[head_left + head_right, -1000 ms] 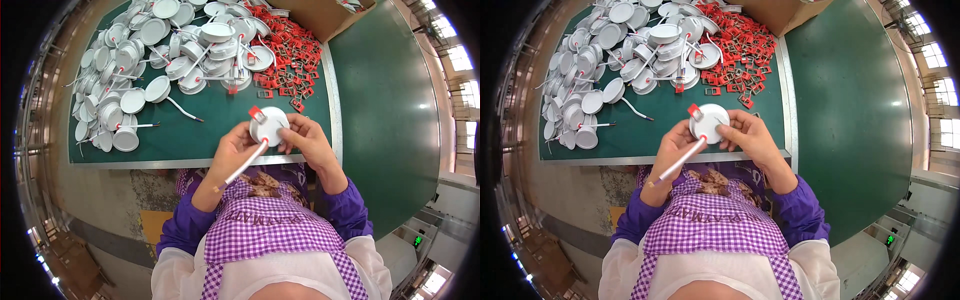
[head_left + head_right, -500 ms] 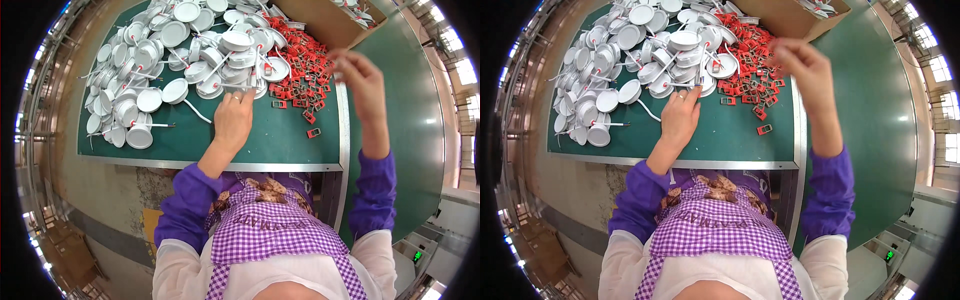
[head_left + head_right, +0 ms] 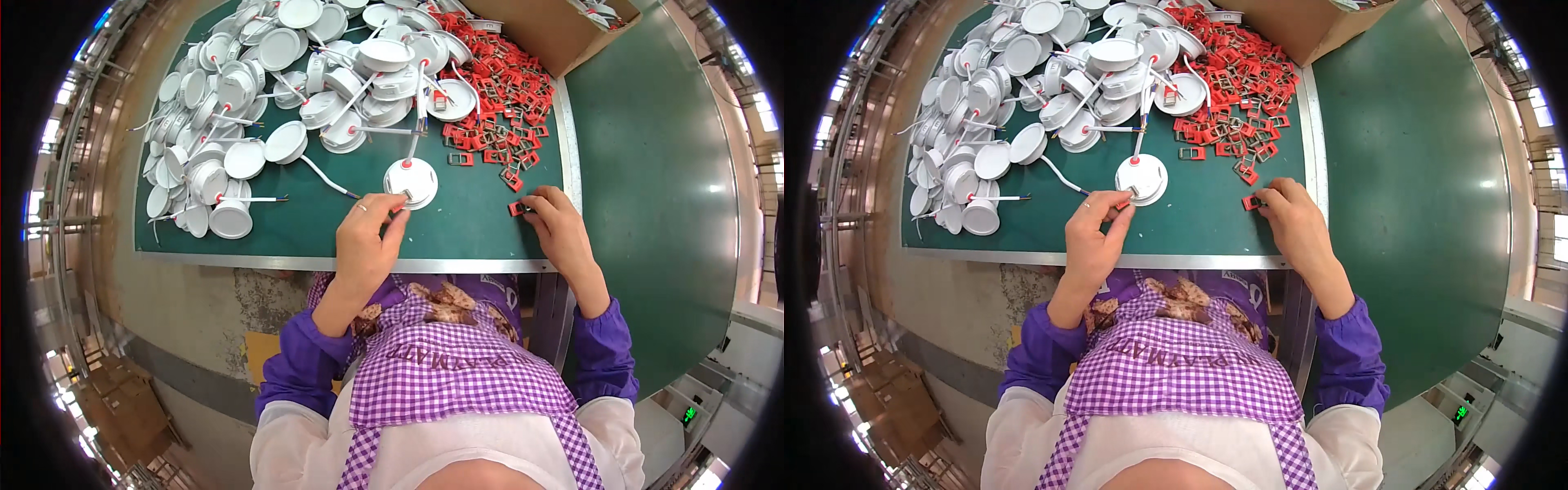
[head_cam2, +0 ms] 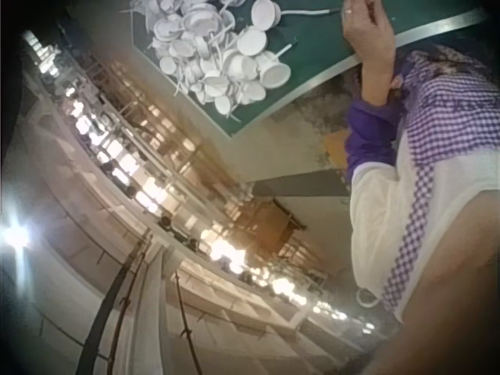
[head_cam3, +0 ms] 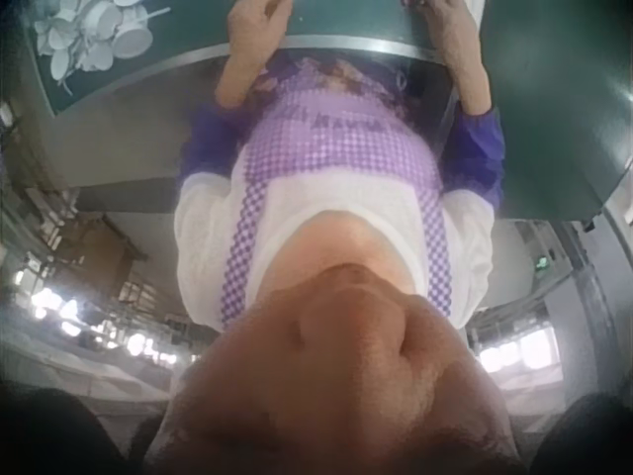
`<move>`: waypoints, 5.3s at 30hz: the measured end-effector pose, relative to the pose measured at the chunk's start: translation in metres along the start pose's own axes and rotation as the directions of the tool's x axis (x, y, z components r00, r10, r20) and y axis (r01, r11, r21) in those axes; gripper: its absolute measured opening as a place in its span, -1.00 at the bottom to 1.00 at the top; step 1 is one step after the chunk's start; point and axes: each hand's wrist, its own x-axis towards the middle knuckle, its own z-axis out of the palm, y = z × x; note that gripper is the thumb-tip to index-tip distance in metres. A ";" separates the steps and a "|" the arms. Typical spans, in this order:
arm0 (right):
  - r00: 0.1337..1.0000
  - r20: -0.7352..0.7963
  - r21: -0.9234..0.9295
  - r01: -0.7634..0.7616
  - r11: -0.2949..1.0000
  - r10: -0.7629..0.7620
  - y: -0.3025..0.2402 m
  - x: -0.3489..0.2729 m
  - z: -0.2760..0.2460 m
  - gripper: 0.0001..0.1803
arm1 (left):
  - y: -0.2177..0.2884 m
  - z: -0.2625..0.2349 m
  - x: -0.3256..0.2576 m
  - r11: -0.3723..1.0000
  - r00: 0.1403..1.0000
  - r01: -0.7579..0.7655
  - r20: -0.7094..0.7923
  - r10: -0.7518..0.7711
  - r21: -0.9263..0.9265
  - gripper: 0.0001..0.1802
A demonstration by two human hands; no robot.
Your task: The person assembles light fixtures by attaching clips to round light housings by hand.
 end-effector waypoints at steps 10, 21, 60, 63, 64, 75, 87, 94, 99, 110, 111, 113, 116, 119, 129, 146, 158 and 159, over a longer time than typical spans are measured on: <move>0.972 -0.155 -0.266 0.132 0.955 -0.177 0.001 -0.004 0.027 -0.74 | -0.006 0.002 0.005 0.889 0.940 0.337 0.052 -0.338 -0.310 -0.72; 0.938 -0.204 0.182 0.318 0.930 -0.281 -0.076 0.019 0.030 -0.63 | 0.036 0.004 -0.005 0.575 0.896 0.441 0.304 -0.323 -0.689 -0.76; 0.946 -0.323 0.252 0.106 0.962 -0.019 -0.092 0.008 0.029 -0.73 | 0.039 0.044 0.002 0.619 0.940 0.301 0.116 -0.321 -0.725 -0.60; 0.959 -0.281 0.202 0.083 0.976 -0.024 -0.094 0.008 0.026 -0.69 | 0.038 0.044 0.000 0.667 0.955 0.258 0.079 -0.286 -0.699 -0.62; 0.960 -0.279 0.202 0.084 0.976 -0.025 -0.094 0.007 0.027 -0.69 | 0.037 0.044 -0.001 0.712 0.963 0.236 0.064 -0.260 -0.661 -0.64; 0.967 -0.231 0.367 -0.016 0.930 0.108 -0.091 0.009 0.028 -0.74 | 0.039 0.030 0.000 0.833 0.980 0.195 0.141 -0.142 -0.518 -0.61; 0.905 0.320 0.779 -0.419 0.465 0.279 -0.095 -0.010 0.017 -0.58 | 0.041 0.006 -0.026 0.645 0.907 0.401 0.381 -0.180 -0.651 -0.58; 0.882 0.354 0.921 -0.386 0.046 0.311 -0.081 -0.014 0.041 -0.62 | 0.045 0.020 -0.021 0.382 0.873 0.482 0.396 -0.285 -0.788 -0.58; 0.902 0.304 0.849 -0.402 0.342 0.305 -0.080 -0.017 0.039 -0.65 | 0.031 0.020 -0.019 0.405 0.919 0.349 0.225 -0.323 -0.845 -0.55; 0.989 -0.019 -0.317 0.132 0.939 -0.145 -0.005 0.000 0.014 -0.85 | 0.030 -0.010 -0.005 0.560 0.862 0.505 0.343 -0.374 -0.657 -0.50; 0.989 -0.017 -0.311 0.137 0.941 -0.149 -0.003 -0.001 0.016 -0.85 | 0.032 -0.010 -0.004 0.540 0.840 0.539 0.366 -0.401 -0.647 -0.54; 0.978 -0.165 -0.259 0.082 0.962 -0.128 -0.006 0.002 0.022 -0.86 | 0.025 -0.008 -0.006 0.437 0.825 0.552 0.391 -0.407 -0.710 -0.57; 0.981 -0.080 0.261 -0.153 0.953 0.179 -0.029 0.002 0.011 -0.88 | 0.023 0.005 -0.008 0.241 0.823 0.520 0.406 -0.396 -0.820 -0.63; 0.951 0.015 0.636 -0.248 0.731 0.310 -0.043 0.009 0.016 -0.89 | 0.042 0.010 -0.003 0.106 0.742 0.627 0.551 -0.381 -0.772 -0.59; 0.952 -0.201 0.439 -0.123 0.890 0.231 -0.073 0.015 0.029 -0.87 | 0.031 0.036 -0.007 0.605 0.891 0.448 0.275 -0.360 -0.659 -0.67; 0.977 -0.206 0.321 0.019 0.947 0.050 -0.084 0.006 0.029 -0.88 | 0.031 0.035 -0.003 0.758 0.923 0.378 0.276 -0.267 -0.532 -0.70; 0.951 0.166 0.723 -0.297 0.623 0.261 -0.076 0.010 0.017 -0.49 | 0.029 0.032 -0.007 0.659 0.916 0.393 0.335 -0.221 -0.641 -0.69; 0.945 0.203 0.704 -0.322 0.633 0.255 -0.077 0.011 0.011 -0.45 | 0.030 0.034 -0.007 0.648 0.911 0.405 0.348 -0.223 -0.645 -0.69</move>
